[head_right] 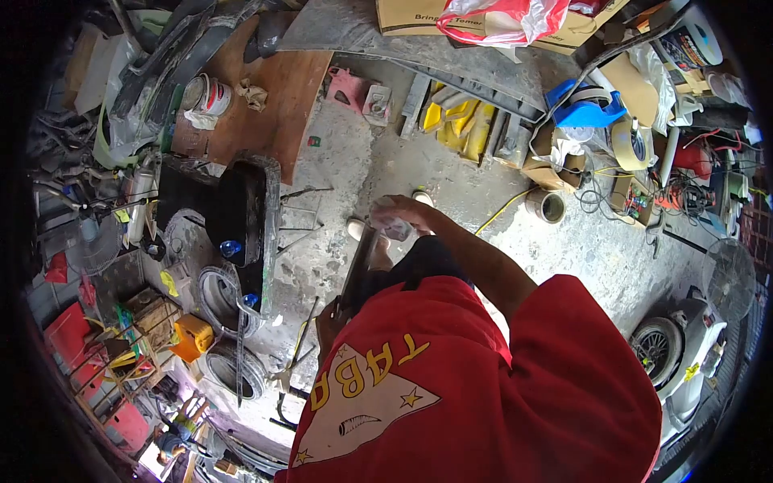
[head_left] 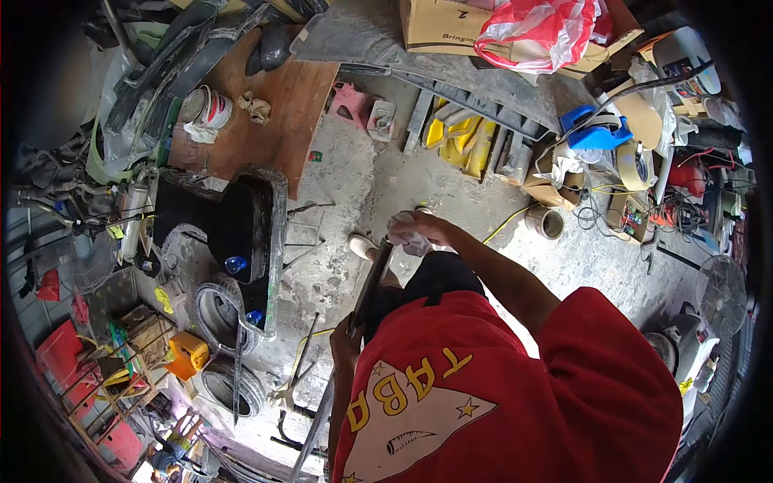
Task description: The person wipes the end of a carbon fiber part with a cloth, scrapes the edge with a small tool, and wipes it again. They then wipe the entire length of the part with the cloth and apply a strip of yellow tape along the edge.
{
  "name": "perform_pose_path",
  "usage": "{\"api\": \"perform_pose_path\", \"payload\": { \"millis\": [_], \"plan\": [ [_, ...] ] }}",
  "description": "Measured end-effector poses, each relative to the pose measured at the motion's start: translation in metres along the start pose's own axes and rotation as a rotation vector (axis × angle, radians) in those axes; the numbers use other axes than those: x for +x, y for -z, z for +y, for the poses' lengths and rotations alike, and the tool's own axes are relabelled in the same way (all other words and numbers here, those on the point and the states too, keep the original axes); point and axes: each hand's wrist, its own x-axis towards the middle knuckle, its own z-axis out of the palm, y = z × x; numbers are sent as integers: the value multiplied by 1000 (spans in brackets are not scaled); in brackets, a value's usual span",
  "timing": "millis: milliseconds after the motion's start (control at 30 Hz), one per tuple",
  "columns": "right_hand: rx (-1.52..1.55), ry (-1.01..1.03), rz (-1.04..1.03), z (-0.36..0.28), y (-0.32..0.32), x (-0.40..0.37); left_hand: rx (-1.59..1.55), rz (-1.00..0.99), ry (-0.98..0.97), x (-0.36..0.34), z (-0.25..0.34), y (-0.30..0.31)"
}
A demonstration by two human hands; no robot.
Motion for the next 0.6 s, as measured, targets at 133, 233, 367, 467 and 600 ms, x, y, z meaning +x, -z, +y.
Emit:
{"api": "perform_pose_path", "payload": {
  "millis": [133, 233, 367, 467, 600],
  "plan": [
    [-237, 64, -156, -20, -16, -18, -21, -11, -3, 2, -11, 1],
    [-163, 30, -261, -17, -17, -15, -68, -16, -19, 2, -14, 0],
    [-109, 23, -207, -22, -21, -29, -21, 2, 6, -2, -8, 0],
    [-113, 29, -226, -27, -23, -29, 31, -9, -29, -1, -15, 0],
    [-107, 215, -319, -16, -17, -14, -66, 3, -42, -3, -19, -2]
  ]
}}
